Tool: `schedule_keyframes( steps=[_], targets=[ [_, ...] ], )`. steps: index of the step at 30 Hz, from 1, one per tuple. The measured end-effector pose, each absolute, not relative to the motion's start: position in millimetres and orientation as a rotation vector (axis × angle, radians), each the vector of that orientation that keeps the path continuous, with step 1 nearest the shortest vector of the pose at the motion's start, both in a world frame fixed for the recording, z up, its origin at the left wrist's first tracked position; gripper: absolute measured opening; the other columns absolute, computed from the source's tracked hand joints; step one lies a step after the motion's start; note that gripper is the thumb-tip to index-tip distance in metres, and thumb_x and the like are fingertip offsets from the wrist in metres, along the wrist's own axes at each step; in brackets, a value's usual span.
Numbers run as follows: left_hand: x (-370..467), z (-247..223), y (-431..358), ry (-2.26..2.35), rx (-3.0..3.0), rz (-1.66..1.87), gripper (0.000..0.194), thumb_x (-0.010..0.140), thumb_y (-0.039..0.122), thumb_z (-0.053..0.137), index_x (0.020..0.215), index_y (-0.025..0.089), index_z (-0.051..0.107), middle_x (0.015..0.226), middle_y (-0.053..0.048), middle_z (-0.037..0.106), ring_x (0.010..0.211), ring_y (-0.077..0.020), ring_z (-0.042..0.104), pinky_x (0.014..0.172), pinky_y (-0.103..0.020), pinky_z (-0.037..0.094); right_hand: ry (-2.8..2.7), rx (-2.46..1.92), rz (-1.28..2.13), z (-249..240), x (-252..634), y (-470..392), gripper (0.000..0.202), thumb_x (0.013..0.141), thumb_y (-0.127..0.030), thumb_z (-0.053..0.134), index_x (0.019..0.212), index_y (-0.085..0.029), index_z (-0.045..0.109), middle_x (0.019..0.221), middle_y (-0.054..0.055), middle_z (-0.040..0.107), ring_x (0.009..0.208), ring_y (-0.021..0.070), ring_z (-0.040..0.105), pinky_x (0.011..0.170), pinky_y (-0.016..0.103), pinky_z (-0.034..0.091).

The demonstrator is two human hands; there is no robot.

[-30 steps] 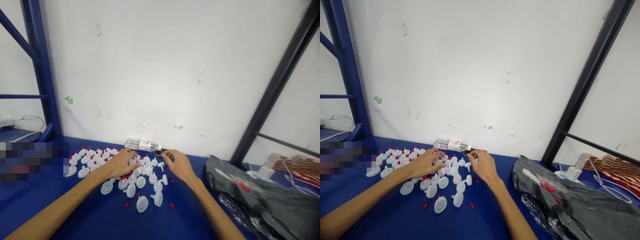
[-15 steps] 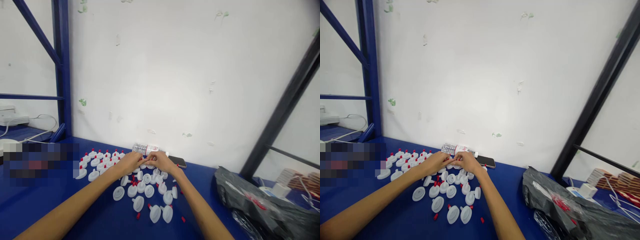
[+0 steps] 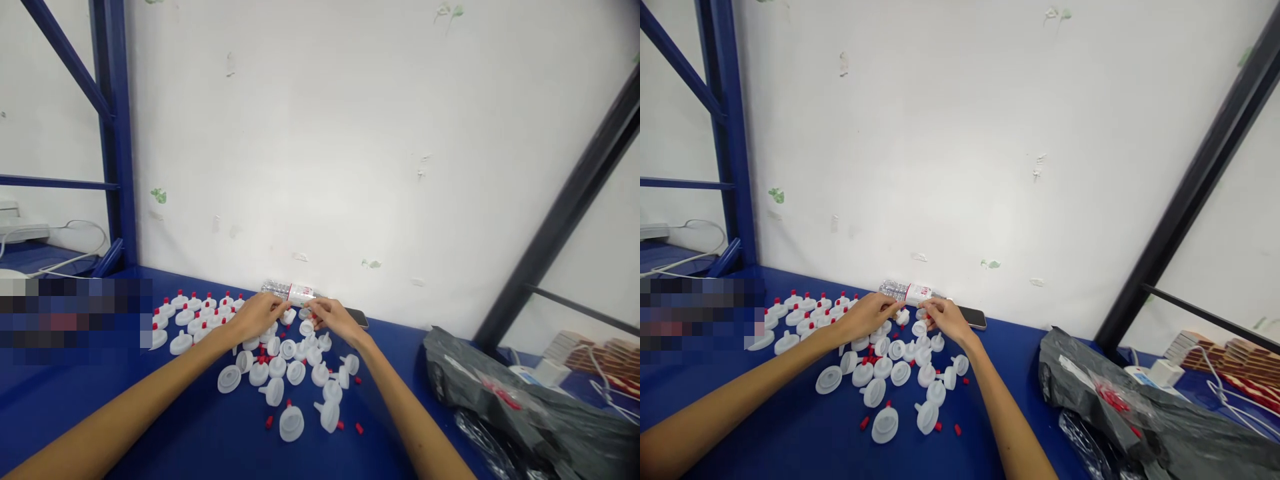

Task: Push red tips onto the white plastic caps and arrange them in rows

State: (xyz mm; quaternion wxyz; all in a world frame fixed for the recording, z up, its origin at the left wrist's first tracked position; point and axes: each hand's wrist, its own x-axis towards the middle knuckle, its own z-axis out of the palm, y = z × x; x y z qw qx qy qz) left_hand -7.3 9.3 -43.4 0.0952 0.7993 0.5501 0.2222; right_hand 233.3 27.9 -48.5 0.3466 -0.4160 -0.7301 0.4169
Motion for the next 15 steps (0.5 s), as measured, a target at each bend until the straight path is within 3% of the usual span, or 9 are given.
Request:
schedule_keyframes(
  steps=[2,5,15],
  targets=[
    [-7.0,-42.1,8.7,1.609,2.350,0.702,0.031,0.104,0.045,0.066,0.112,0.015,0.071,0.105,-0.004,0.074,0.089,-0.0193,0.073,0.082,-0.038,0.063,-1.868,-1.072,1.106,-47.5,236.3,28.1,0.044,0.088,-0.059,0.077,0.108,-0.019,0.078,0.084,0.004,0.074,0.071,0.0171,0.070,0.075,0.033,0.062],
    [-6.2,-40.4,6.9,1.572,2.320,0.772,0.032,0.103,0.045,0.066,0.108,0.014,0.072,0.102,-0.003,0.074,0.089,-0.0197,0.073,0.082,-0.038,0.063,-1.848,-1.085,1.086,-47.0,238.6,30.1,0.043,0.081,-0.054,0.084,0.103,-0.018,0.079,0.083,0.004,0.077,0.074,0.0178,0.072,0.077,0.033,0.062],
    [-6.2,-39.5,5.0,1.335,2.155,0.856,0.031,0.104,0.045,0.065,0.109,0.014,0.071,0.098,-0.003,0.073,0.081,-0.0165,0.071,0.075,-0.034,0.062,-1.900,-1.293,0.805,-50.2,236.9,29.9,0.041,0.085,-0.060,0.080,0.079,-0.019,0.078,0.059,0.002,0.072,0.057,0.0211,0.070,0.057,0.030,0.055]
  ],
)
